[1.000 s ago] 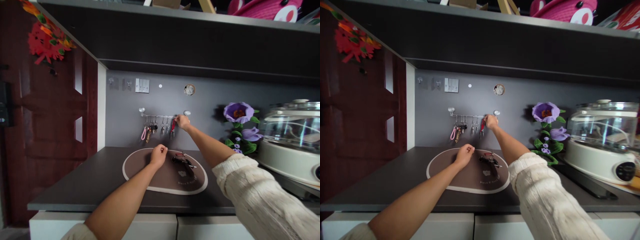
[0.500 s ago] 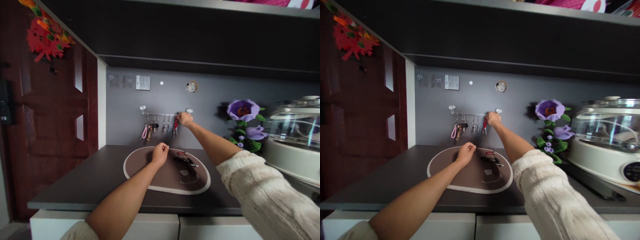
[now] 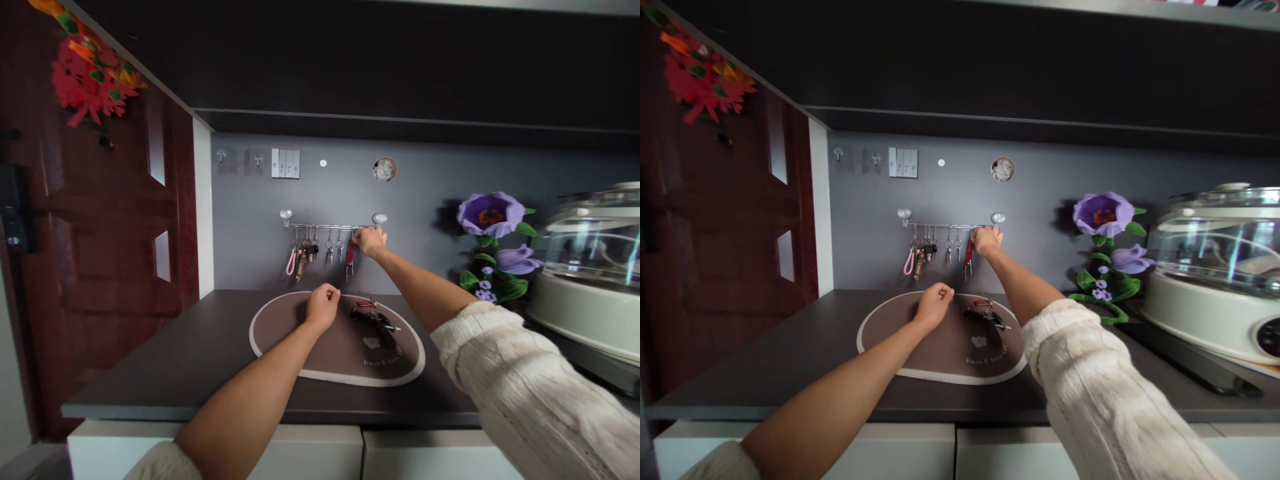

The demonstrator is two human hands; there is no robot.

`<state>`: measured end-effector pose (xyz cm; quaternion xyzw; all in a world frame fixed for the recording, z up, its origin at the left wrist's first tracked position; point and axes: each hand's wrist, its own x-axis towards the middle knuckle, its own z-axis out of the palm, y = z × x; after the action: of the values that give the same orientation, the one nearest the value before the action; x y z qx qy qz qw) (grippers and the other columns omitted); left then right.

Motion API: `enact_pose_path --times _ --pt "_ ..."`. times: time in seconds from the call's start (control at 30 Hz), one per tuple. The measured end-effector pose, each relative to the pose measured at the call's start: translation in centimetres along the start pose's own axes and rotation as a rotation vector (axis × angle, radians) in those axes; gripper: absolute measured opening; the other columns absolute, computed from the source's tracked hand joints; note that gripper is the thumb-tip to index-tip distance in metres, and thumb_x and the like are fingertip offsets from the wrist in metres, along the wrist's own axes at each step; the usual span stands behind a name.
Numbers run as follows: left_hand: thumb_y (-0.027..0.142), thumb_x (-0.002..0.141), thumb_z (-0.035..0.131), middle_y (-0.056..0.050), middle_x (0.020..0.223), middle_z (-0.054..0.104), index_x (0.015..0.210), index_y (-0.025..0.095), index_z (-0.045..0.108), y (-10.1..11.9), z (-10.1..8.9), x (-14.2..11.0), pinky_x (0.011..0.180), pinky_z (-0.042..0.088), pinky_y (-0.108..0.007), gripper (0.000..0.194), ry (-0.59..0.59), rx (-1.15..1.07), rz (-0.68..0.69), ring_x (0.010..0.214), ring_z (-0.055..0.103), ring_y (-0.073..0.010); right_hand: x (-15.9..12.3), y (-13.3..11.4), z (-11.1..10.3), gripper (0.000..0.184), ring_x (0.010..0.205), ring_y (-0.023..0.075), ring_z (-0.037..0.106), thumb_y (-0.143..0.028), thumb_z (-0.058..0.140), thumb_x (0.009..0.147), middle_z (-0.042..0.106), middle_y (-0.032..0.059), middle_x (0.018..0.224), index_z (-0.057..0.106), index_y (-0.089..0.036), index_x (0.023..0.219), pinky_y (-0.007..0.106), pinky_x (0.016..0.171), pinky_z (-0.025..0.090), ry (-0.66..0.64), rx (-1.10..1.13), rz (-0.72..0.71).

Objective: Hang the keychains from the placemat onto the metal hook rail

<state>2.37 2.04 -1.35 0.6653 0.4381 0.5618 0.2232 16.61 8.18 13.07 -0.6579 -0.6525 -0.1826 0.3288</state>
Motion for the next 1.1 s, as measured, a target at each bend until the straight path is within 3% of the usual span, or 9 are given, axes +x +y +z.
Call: enact_pose_path --times 0.3,0.6,0.77,0.93,1.1 --pt "0.025 0.073 0.049 -0.001 0.061 0.057 0.067 0.016 0.055 -0.1 -0.1 -0.1 0.06 0.039 -0.022 0.013 -0.016 -0.013 0.005 0.062 0.053 -0.0114 -1.3 0.1 -0.6 0.017 0.097 0.0288 0.036 -0.02 0.051 0.073 0.057 0.0091 0.088 0.066 -0.022 0.064 0.039 0.076 0.029 -0.022 0.045 -0.005" --pt "0.023 0.072 0.051 0.0 0.061 0.056 0.069 0.016 0.056 0.4 -0.3 -1.1 0.062 0.04 -0.022 0.01 -0.051 0.001 -0.022 0.061 0.053 -0.0103 -4.0 -0.1 -2.3 0.02 0.102 0.0276 0.033 -0.021 0.048 0.075 0.052 0.0082 0.105 0.066 -0.023 0.084 0.038 0.079 0.028 0.096 0.167 -0.008" --pt "0.018 0.071 0.053 0.001 0.062 0.055 0.07 0.015 0.056 0.7 -0.1 -1.7 0.064 0.04 -0.023 0.005 -0.081 -0.014 -0.089 0.059 0.051 -0.0096 -6.9 -0.2 -3.2 0.021 0.101 0.026 0.036 -0.02 0.047 0.075 0.054 0.0065 0.103 0.065 -0.023 0.086 0.037 0.079 0.03 0.073 0.283 0.038" --pt "0.014 0.066 0.059 0.001 0.063 0.055 0.073 0.015 0.057 0.1 0.4 -1.7 0.066 0.04 -0.024 0.008 -0.089 -0.024 -0.14 0.058 0.049 -0.009 -11.0 0.1 -2.7 0.022 0.102 0.0254 0.038 -0.021 0.047 0.075 0.054 0.0064 0.104 0.064 -0.024 0.088 0.037 0.082 0.03 0.017 0.368 0.069" --pt "0.014 0.066 0.06 -0.001 0.07 0.057 0.069 0.017 0.06 -0.1 0.6 -1.7 0.072 0.039 -0.025 0.005 -0.143 0.177 -0.017 0.066 0.05 -0.0113 -14.7 1.4 -1.2 0.022 0.103 0.025 0.038 -0.021 0.046 0.075 0.055 0.0057 0.105 0.063 -0.024 0.089 0.037 0.084 0.029 -0.042 0.412 0.093"
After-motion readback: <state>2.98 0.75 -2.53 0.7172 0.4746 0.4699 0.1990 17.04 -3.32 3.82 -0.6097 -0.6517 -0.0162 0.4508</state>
